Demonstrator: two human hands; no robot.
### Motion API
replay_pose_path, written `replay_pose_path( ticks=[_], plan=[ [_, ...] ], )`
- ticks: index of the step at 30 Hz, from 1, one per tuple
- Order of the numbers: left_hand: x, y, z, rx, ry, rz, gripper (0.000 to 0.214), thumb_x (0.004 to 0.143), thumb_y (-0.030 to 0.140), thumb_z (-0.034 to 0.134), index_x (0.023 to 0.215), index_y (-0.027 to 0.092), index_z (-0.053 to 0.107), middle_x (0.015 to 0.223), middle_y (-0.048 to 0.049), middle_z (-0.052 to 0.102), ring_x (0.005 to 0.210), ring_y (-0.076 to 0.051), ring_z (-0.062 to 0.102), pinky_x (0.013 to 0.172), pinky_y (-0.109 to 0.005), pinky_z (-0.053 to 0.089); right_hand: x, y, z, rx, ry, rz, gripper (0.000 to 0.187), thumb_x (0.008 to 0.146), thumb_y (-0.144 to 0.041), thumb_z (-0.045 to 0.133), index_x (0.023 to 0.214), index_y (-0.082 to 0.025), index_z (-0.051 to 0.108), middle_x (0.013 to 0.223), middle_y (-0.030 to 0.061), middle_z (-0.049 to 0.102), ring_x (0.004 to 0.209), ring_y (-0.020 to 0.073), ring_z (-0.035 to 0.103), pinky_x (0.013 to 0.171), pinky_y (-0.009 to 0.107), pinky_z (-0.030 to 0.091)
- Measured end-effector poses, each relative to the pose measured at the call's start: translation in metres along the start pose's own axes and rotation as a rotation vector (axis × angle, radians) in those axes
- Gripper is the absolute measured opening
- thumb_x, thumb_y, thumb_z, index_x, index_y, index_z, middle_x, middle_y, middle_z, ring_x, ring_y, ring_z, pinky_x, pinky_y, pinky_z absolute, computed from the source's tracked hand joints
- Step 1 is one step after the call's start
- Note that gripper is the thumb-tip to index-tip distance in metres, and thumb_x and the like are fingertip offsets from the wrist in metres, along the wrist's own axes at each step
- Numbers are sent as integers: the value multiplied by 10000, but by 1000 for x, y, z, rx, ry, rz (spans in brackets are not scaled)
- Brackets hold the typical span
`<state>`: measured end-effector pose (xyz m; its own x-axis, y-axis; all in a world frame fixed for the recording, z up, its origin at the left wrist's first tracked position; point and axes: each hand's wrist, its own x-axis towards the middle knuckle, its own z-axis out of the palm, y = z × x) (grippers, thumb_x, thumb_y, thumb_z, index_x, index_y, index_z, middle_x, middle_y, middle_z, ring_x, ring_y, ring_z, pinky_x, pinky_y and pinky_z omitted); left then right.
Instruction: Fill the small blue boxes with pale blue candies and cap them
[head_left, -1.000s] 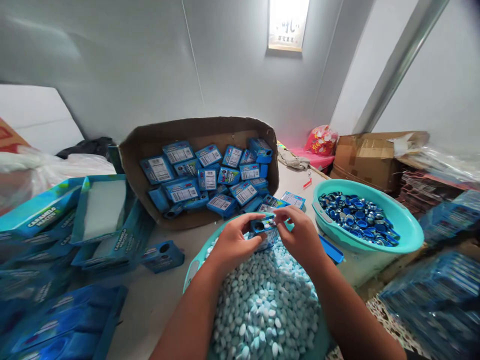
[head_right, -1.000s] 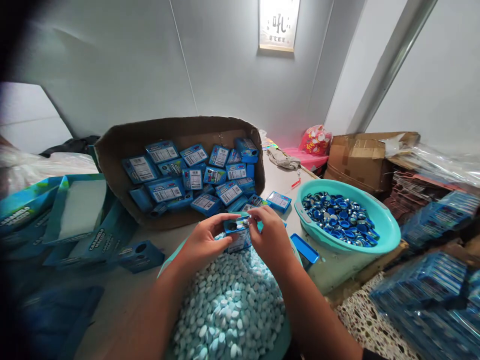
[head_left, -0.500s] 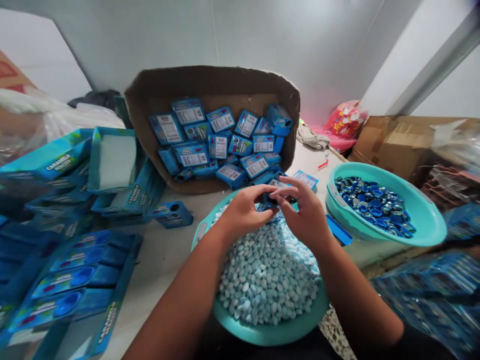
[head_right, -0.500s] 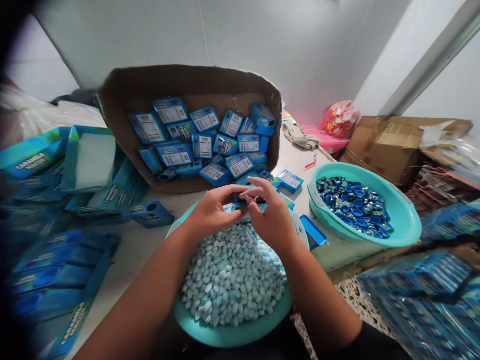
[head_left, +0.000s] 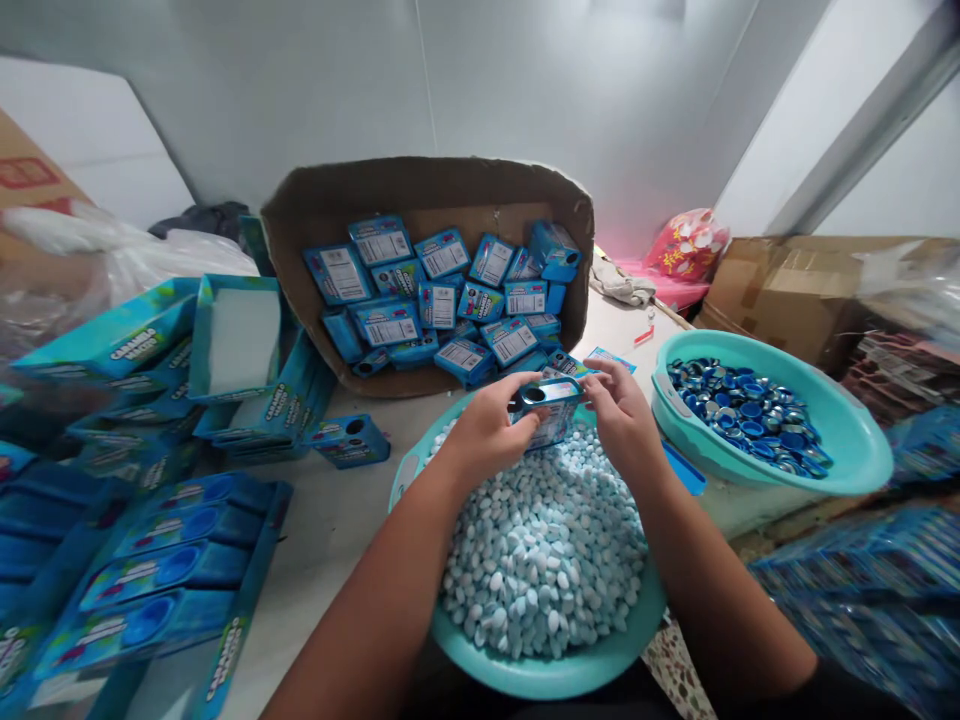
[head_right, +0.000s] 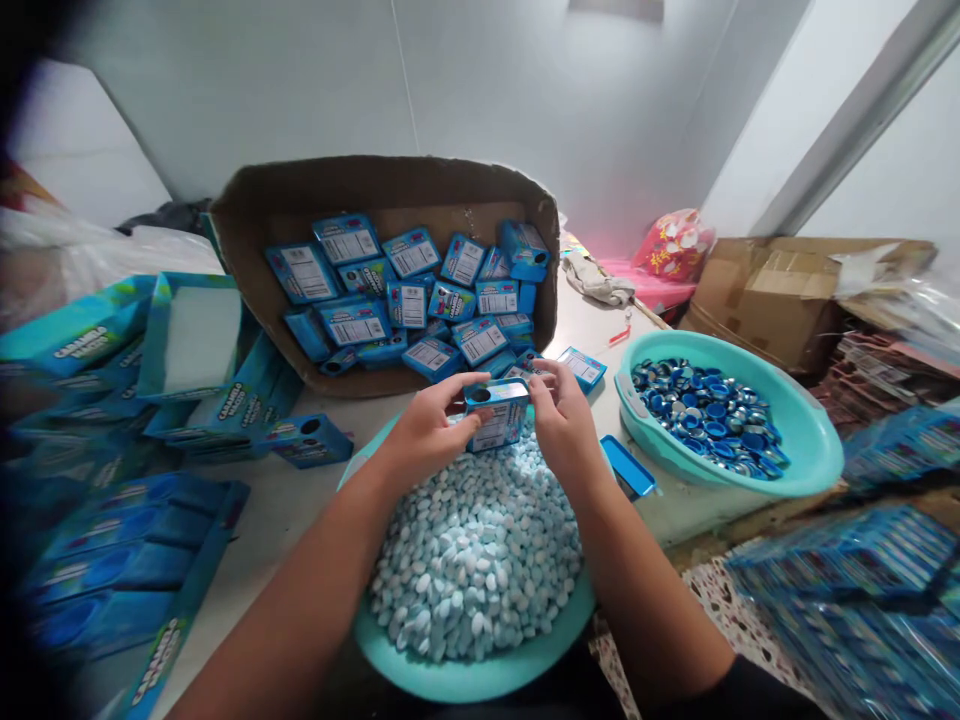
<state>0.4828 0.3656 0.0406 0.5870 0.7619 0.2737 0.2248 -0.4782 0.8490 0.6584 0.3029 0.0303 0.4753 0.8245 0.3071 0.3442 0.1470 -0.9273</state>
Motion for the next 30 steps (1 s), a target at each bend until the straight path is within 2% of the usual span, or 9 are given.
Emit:
replay_pose_path(
  ticks=[4, 8, 12, 15, 18, 21, 25, 28, 30],
  plan=[
    [-1, 5, -3, 22, 228, 58, 386, 872, 324, 639, 1239, 209, 618, 1205, -71, 686, 1016, -199, 660, 856, -292, 538, 0, 5, 2, -41, -1, 17, 412, 962, -500, 446, 1198, -185, 568, 938, 69, 685, 810, 193, 661, 729, 350, 520],
    [-19, 11, -26, 78, 493, 81, 458, 877, 344, 657, 1310, 244, 545, 1303, -80, 634, 1157, -218, 623, 958, -319, 512, -6, 4, 4, -252, -234, -21, 402, 966, -512, 456, 1187, -211, 604, 1132, 112, 692, 982, 246, 674, 851, 423, 529],
    [-69, 10, -68, 261, 746, -9, 475, 881, 370, 650, 1316, 222, 533, 1254, -92, 642, 1069, -215, 657, 904, -321, 535, -18, 0, 8, -413, -522, -134, 390, 958, -527, 486, 1178, -252, 653, 1257, 104, 642, 1181, 287, 605, 1033, 494, 465],
    [-114, -5, -92, 511, 886, -232, 306, 864, 422, 655, 1073, 199, 648, 1014, -58, 702, 871, -210, 672, 815, -331, 541, -26, -3, 11, -465, -663, -165, 397, 967, -524, 467, 1210, -273, 655, 1311, 108, 598, 1214, 296, 582, 1057, 509, 453],
    [-147, -31, -99, 745, 866, -342, 250, 853, 432, 653, 895, 186, 653, 950, -73, 685, 914, -247, 651, 874, -367, 512, -28, -4, 12, -490, -725, -180, 404, 971, -522, 454, 1226, -277, 648, 1331, 114, 572, 1229, 302, 565, 1063, 517, 449],
    [-157, -58, -94, 866, 828, -446, 240, 839, 415, 655, 869, 177, 657, 978, -94, 623, 944, -269, 626, 845, -371, 501, -28, -2, 12, -490, -726, -182, 402, 973, -522, 449, 1223, -276, 645, 1315, 116, 571, 1213, 302, 569, 1053, 515, 458],
    [-145, -82, -86, 888, 792, -662, 320, 823, 490, 652, 873, 174, 668, 1030, -108, 548, 878, -276, 613, 691, -360, 478, -27, 0, 11, -483, -716, -198, 355, 967, -501, 477, 1173, -279, 662, 1283, 112, 582, 1165, 295, 591, 1030, 499, 475],
    [-132, -91, -87, 829, 740, -663, 365, 807, 538, 653, 865, 179, 624, 970, -97, 557, 887, -289, 609, 716, -366, 478, -27, -4, 11, -481, -728, -172, 331, 963, -480, 486, 1159, -276, 659, 1294, 108, 567, 1166, 289, 579, 1034, 496, 466],
    [-127, -96, -88, 717, 726, -637, 370, 758, 504, 709, 913, 189, 594, 903, -68, 582, 849, -273, 616, 731, -356, 480, -26, -8, 10, -485, -768, -125, 346, 955, -487, 493, 1177, -266, 641, 1329, 108, 534, 1211, 289, 547, 1065, 493, 439]
  ],
)
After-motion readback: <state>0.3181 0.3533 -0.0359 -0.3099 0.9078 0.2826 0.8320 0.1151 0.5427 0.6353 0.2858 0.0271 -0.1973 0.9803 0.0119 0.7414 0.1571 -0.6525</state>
